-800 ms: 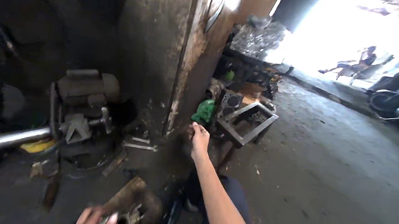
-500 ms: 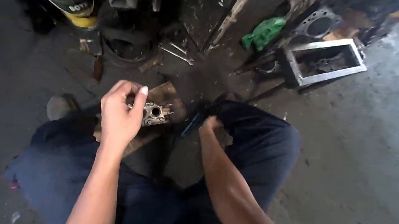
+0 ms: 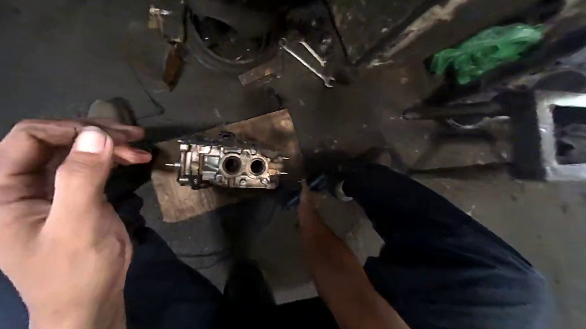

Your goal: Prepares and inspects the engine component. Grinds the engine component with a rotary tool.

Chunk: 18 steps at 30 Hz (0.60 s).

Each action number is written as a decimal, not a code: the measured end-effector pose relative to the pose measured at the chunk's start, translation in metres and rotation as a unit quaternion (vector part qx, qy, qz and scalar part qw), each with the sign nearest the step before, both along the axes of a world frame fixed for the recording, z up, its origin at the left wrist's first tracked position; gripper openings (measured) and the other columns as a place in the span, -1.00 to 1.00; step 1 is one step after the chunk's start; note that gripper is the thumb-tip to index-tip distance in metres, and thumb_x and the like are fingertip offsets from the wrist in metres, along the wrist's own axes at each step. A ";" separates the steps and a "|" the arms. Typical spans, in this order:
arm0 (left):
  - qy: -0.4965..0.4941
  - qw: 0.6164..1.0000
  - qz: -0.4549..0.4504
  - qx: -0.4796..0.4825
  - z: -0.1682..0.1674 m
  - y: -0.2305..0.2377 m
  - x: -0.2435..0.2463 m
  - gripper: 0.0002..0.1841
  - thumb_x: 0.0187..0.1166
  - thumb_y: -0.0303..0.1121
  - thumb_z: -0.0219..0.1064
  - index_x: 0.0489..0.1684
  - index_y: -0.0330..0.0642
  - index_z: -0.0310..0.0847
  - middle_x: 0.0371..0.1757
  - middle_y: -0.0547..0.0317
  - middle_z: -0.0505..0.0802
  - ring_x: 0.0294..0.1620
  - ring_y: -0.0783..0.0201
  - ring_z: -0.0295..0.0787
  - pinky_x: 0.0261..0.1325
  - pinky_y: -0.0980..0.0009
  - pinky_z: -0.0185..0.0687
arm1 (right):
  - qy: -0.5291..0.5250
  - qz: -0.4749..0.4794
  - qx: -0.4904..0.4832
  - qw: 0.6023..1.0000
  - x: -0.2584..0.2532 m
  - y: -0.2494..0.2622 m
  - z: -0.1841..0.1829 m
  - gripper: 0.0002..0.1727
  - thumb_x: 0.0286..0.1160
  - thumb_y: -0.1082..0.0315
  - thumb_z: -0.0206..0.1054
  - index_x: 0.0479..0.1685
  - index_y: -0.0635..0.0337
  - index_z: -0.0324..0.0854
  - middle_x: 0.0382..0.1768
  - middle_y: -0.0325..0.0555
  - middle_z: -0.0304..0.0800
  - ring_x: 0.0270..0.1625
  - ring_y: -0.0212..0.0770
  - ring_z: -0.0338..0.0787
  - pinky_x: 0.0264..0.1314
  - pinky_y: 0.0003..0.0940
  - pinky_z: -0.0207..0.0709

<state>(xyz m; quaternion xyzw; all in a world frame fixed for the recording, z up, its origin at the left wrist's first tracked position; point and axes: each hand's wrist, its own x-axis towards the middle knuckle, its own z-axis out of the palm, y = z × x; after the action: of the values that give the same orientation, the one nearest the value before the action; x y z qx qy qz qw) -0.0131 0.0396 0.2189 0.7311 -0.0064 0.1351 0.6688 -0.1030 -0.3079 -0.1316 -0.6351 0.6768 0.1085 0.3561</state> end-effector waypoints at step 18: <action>0.082 0.984 -0.102 0.122 0.029 -0.043 -0.005 -0.68 0.80 -0.16 0.13 -0.09 -0.20 0.72 -0.23 0.17 0.83 -0.23 0.33 0.81 -0.08 0.24 0.78 | -0.363 0.090 0.129 0.919 0.053 -0.027 0.185 -0.41 0.56 0.07 0.42 0.47 0.22 0.47 0.05 0.09 0.80 0.01 -0.06 0.82 0.03 -0.06 0.76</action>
<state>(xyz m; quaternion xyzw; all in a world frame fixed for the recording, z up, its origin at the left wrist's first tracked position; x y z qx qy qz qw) -0.0184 -0.0030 0.2477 0.8114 -0.0426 0.0034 0.5829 -0.0497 -0.3352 0.0534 -0.6376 0.4216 -0.0114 0.6447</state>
